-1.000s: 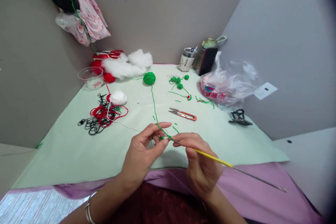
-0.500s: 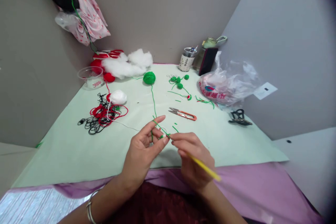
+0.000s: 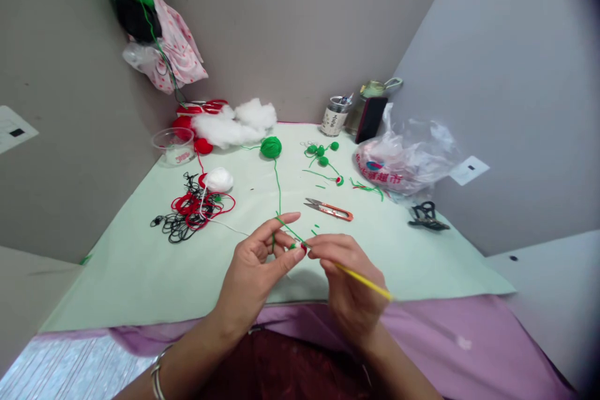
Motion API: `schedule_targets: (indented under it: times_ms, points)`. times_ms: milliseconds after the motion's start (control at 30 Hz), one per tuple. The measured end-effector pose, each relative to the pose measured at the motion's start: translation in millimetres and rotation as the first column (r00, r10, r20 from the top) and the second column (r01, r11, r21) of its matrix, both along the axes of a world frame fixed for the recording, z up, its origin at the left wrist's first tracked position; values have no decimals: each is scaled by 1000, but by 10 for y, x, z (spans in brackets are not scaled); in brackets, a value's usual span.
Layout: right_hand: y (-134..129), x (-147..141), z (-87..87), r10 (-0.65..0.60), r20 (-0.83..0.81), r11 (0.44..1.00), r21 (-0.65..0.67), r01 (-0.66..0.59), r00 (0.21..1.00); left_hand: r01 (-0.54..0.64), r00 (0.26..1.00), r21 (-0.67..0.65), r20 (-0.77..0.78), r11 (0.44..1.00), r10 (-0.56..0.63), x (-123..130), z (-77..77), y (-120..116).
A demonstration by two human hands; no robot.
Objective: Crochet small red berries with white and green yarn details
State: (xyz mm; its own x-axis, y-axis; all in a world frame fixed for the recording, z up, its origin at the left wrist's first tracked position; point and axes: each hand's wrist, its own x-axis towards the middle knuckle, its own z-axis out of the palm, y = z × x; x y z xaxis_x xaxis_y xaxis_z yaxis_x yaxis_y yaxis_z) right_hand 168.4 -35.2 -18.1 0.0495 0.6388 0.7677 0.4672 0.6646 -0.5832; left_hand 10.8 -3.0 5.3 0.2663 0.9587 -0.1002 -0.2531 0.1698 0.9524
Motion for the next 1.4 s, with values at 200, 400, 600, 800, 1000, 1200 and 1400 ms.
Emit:
schedule_targets:
  times_ms: [200,400,600,800,1000,1200,1400]
  points:
    - [-66,2,-85,-154,217,979,161,121,964,137,951,-253,304,958,-56,2,93,-12]
    - [10,-44,110,53,-389,989,-105,-101,920,117,949,-199,311,973,-50,-18,150,-7]
    - [78,-83,102,89,-421,968,-178,-178,903,134,966,-115,235,984,-104,-8,91,-49]
    - [85,-65,2,157,-577,925,-200,-324,802,111,967,-143,244,984,-74,-41,28,-6]
    - [107,-56,33,224,-631,901,-157,-405,743,100,975,-135,213,986,-69,-83,17,20]
    - [22,-38,78,167,-337,964,-144,-226,927,25,996,-24,91,999,-22,-112,-43,27]
    - [-7,-27,66,132,-140,987,-73,-143,981,-70,979,214,-173,974,108,-129,-38,18]
